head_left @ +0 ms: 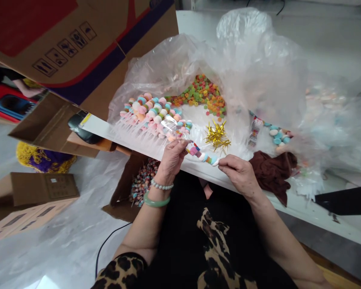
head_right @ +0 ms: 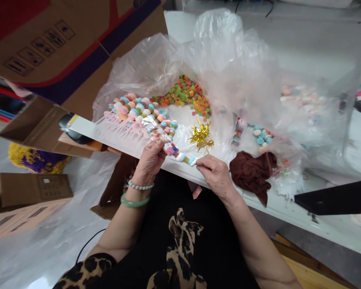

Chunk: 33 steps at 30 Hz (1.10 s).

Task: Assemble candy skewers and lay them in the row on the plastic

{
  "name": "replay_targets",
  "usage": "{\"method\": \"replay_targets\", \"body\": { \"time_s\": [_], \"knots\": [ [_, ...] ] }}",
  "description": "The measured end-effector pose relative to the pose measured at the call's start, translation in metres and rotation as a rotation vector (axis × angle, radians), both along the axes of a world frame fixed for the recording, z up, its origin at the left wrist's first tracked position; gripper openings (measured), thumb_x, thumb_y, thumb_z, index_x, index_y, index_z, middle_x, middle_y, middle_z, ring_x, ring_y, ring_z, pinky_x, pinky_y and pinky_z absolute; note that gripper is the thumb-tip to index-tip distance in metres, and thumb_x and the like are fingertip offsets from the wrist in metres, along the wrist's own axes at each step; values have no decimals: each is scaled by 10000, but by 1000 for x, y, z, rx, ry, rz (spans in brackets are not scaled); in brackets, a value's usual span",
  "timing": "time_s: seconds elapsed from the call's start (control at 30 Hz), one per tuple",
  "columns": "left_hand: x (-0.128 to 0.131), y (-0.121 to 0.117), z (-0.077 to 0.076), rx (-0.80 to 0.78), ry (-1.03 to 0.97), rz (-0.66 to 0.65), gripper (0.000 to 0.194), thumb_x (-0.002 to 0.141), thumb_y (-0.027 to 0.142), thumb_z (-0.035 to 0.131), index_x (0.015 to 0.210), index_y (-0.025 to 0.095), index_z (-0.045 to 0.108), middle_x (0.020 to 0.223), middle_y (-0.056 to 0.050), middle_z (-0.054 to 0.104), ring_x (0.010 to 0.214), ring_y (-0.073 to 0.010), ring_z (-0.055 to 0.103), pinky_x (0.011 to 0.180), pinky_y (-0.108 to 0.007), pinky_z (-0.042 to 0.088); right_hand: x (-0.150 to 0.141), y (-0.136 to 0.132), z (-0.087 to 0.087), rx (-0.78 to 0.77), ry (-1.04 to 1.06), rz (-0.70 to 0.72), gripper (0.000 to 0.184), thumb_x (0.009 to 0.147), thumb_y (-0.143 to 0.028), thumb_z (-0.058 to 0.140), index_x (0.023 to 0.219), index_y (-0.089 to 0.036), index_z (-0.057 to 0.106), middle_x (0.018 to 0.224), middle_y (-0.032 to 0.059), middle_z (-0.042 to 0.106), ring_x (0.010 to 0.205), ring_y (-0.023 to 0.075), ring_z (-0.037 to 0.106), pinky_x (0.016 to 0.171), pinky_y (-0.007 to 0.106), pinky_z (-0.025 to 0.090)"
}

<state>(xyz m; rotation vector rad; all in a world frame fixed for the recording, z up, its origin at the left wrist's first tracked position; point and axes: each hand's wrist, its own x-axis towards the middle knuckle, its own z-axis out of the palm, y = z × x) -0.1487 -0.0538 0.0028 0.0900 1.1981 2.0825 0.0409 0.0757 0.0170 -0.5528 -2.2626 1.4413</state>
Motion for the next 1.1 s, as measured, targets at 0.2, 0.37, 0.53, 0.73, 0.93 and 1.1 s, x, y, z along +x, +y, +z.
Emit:
{"method": "replay_targets", "body": {
  "time_s": [0.2,0.37,0.53,0.73,0.93,1.1],
  "knots": [
    [7,-3,5,-55,33,-202,244,703,339,815,746,109,744,784,-101,750,742,-212,717,797,-321,555,-1,1,-8,-421,-95,-153,103,737,-273,645,754,-185,697,611,-40,556,533,99,440,527,238,359],
    [18,5,3,-30,-101,-140,228,752,341,780,762,118,730,783,-95,747,737,-189,710,785,-306,558,-9,-14,-11,-516,-114,-180,122,715,-303,640,723,-189,682,549,-49,494,459,95,375,450,232,298],
    [15,5,-2,-67,-77,-100,261,689,362,824,702,133,700,716,-49,713,675,-153,671,724,-283,549,-10,-22,-15,-71,-75,-238,114,787,-228,575,731,-214,673,740,1,638,688,156,576,669,274,459],
    [23,7,-8,-123,9,-78,277,681,391,818,683,140,700,660,-20,689,619,-112,624,674,-229,512,-15,-36,-22,90,10,-243,147,846,-211,530,797,-225,667,794,25,634,773,172,592,736,291,474],
    [28,9,-4,-161,-42,-150,340,646,435,833,789,143,736,723,-34,719,656,-141,652,677,-249,526,-21,-31,-26,-689,-72,-205,104,735,-295,640,756,-194,634,554,-61,439,440,83,326,402,210,276],
    [10,-5,0,-315,60,-314,318,693,437,803,732,130,731,696,-84,727,647,-167,669,667,-244,522,-19,-21,-24,-844,-58,-175,124,667,-264,690,741,-170,657,527,-75,409,434,57,274,375,185,195]
  ]
}}
